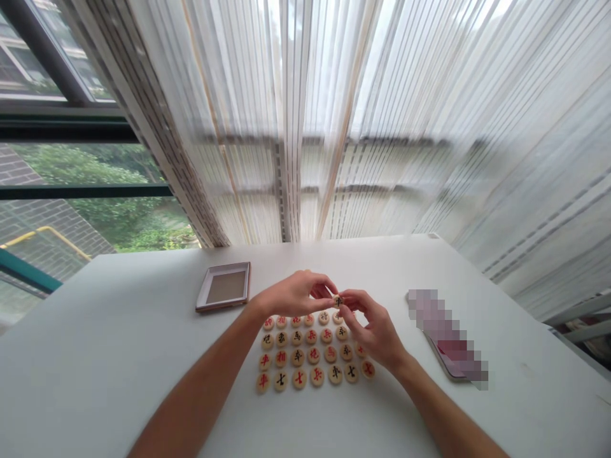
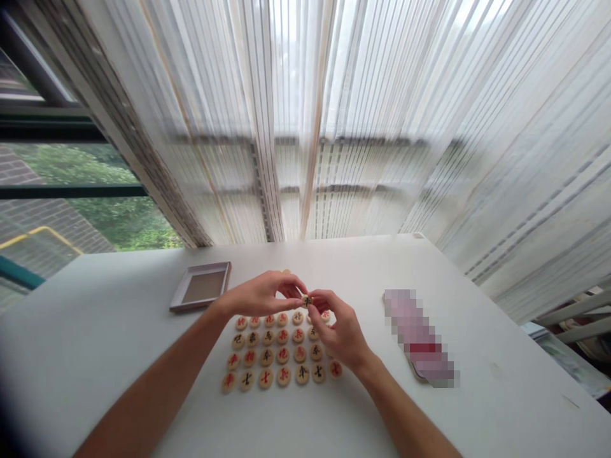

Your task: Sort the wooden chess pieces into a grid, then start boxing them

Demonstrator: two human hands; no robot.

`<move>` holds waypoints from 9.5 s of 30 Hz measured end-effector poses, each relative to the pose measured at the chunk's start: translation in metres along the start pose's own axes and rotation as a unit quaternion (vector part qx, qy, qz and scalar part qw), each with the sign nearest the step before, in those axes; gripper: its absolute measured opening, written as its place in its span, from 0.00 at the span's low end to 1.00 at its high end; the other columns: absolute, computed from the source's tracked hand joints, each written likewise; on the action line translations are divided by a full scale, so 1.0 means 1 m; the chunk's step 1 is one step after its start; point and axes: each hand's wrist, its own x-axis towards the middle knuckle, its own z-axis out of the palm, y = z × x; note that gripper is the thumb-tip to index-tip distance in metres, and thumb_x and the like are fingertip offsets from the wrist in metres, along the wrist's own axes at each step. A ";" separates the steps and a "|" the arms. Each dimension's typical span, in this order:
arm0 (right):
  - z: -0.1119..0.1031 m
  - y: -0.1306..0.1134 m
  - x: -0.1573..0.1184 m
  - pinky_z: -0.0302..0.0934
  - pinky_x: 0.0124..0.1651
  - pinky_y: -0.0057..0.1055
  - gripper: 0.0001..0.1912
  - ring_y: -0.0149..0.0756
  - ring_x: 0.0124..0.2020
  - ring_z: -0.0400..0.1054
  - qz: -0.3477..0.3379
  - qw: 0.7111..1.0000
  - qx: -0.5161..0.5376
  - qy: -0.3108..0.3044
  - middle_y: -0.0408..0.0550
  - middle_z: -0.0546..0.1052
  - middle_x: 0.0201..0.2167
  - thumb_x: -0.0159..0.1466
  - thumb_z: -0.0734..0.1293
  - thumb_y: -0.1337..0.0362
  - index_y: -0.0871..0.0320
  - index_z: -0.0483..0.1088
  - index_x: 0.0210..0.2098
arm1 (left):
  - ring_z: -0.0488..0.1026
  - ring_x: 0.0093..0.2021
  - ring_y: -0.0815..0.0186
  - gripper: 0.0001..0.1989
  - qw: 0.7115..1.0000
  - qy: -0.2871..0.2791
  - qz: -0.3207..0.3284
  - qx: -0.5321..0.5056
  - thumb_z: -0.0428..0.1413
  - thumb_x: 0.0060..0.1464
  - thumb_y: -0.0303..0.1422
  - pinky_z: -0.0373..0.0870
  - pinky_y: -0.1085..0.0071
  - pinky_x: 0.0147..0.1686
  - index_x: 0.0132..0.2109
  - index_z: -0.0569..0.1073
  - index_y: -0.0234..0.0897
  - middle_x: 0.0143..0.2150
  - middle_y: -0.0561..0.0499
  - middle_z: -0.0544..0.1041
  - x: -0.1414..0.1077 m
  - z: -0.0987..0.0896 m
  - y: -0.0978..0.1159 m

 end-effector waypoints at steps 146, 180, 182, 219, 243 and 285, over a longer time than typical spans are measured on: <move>-0.007 0.002 0.004 0.73 0.39 0.34 0.12 0.38 0.34 0.77 0.042 0.998 0.017 0.047 0.47 0.79 0.34 0.66 0.70 0.55 0.56 0.70 0.41 | 0.78 0.40 0.63 0.10 0.987 0.109 -0.014 0.119 0.55 0.62 0.35 0.72 0.68 0.43 0.47 0.78 0.39 0.40 0.49 0.82 -0.005 -0.003 -0.005; -0.057 0.028 0.008 0.68 0.30 0.31 0.08 0.38 0.29 0.76 0.159 0.972 -0.165 -0.058 0.45 0.82 0.29 0.62 0.68 0.59 0.54 0.77 0.32 | 0.75 0.42 0.58 0.16 0.948 0.187 -0.132 0.220 0.55 0.58 0.40 0.71 0.63 0.46 0.49 0.77 0.37 0.43 0.44 0.76 -0.001 -0.014 -0.108; -0.056 0.028 0.008 0.68 0.31 0.32 0.07 0.39 0.30 0.76 0.156 0.970 -0.180 -0.050 0.45 0.82 0.29 0.61 0.68 0.59 0.54 0.77 0.31 | 0.75 0.42 0.58 0.16 0.948 0.187 -0.134 0.218 0.55 0.58 0.40 0.71 0.63 0.46 0.49 0.77 0.37 0.43 0.44 0.76 -0.002 -0.014 -0.108; -0.045 0.017 0.009 0.69 0.39 0.34 0.08 0.37 0.38 0.74 0.032 0.972 -0.233 -0.008 0.46 0.77 0.38 0.70 0.63 0.62 0.53 0.74 0.44 | 0.75 0.41 0.61 0.21 0.952 0.226 -0.135 0.155 0.49 0.63 0.48 0.72 0.66 0.41 0.47 0.74 0.35 0.43 0.45 0.78 -0.009 -0.036 -0.077; 0.024 -0.010 -0.018 0.70 0.45 0.32 0.14 0.36 0.43 0.73 -0.229 0.971 -0.053 -0.048 0.50 0.76 0.43 0.66 0.69 0.69 0.52 0.72 0.51 | 0.71 0.34 0.67 0.19 0.985 0.104 -0.078 -0.112 0.46 0.68 0.44 0.67 0.73 0.36 0.45 0.75 0.35 0.34 0.51 0.74 -0.078 0.062 0.022; 0.029 -0.028 -0.023 0.71 0.41 0.33 0.14 0.35 0.36 0.74 -0.118 0.987 0.000 -0.107 0.47 0.79 0.38 0.66 0.67 0.70 0.51 0.72 0.51 | 0.77 0.38 0.64 0.11 0.930 0.253 -0.073 -0.255 0.55 0.64 0.37 0.74 0.69 0.39 0.51 0.66 0.40 0.42 0.47 0.77 -0.099 0.099 0.005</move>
